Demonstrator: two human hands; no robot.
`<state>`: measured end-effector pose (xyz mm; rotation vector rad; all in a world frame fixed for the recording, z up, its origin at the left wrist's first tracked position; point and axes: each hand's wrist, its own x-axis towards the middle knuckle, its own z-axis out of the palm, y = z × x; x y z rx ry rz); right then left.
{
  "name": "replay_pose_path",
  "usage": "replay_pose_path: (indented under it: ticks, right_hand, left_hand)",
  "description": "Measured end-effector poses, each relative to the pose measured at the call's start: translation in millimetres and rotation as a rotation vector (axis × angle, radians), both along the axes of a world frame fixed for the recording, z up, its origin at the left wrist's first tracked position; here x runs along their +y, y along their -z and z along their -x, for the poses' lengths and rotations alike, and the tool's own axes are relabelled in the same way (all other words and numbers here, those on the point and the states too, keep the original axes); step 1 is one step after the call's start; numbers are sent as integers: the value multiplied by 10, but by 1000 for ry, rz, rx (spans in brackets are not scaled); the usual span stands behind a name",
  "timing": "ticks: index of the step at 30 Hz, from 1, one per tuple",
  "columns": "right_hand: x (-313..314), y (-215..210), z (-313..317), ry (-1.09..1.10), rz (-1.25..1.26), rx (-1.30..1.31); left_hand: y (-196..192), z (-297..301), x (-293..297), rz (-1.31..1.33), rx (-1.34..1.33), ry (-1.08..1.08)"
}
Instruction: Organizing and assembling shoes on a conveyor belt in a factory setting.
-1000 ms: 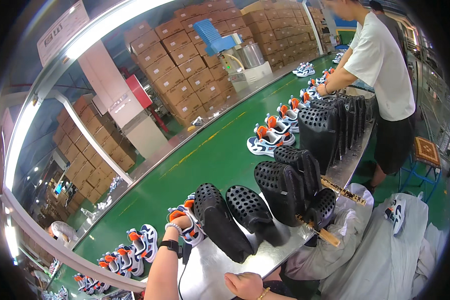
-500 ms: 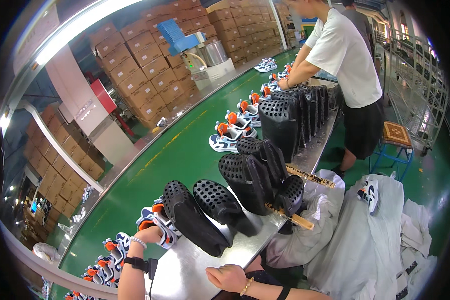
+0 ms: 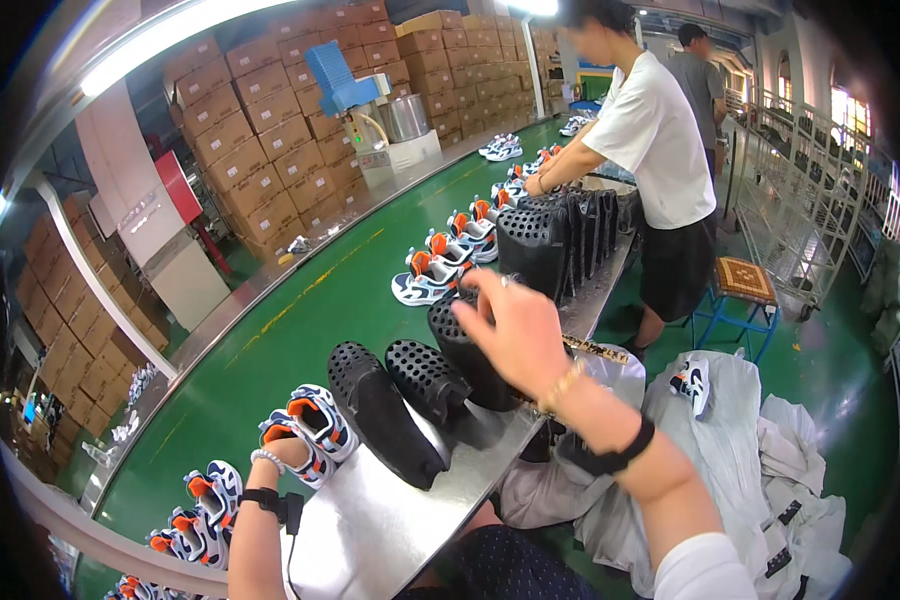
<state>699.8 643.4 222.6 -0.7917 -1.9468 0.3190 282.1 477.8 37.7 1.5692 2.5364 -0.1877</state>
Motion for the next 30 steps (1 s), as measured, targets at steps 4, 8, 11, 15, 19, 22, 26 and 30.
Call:
replay_pose_path:
  ticks: [4, 8, 11, 15, 19, 22, 26, 30]
  right_hand:
    - [683, 260, -77, 175, -251, -373]
    - [721, 143, -33, 96, 17, -759]
    - [735, 90, 8, 65, 4, -784]
    - [699, -42, 2, 127, 3, -747]
    - [96, -649, 181, 89, -90, -514]
    - [-691, -769, 817, -198, -116, -394]
    - [-1303, -78, 1807, -377, -111, -702]
    - [-1330, 272, 2657, -431, 51, -874]
  left_hand:
    - [-458, -761, -126, -400, -45, -173]
    - [-203, -1056, -600, -981, 57, -198]
    - [169, -895, -716, -1056, -184, -387]
    - [342, -825, -713, -1147, -409, -495]
    - [227, -906, -739, -1213, -444, -506]
    - [78, -955, -809, -1249, -440, -547]
    - [41, -960, -749, -1431, -617, -464]
    - [81, -904, -812, -1382, -671, -506]
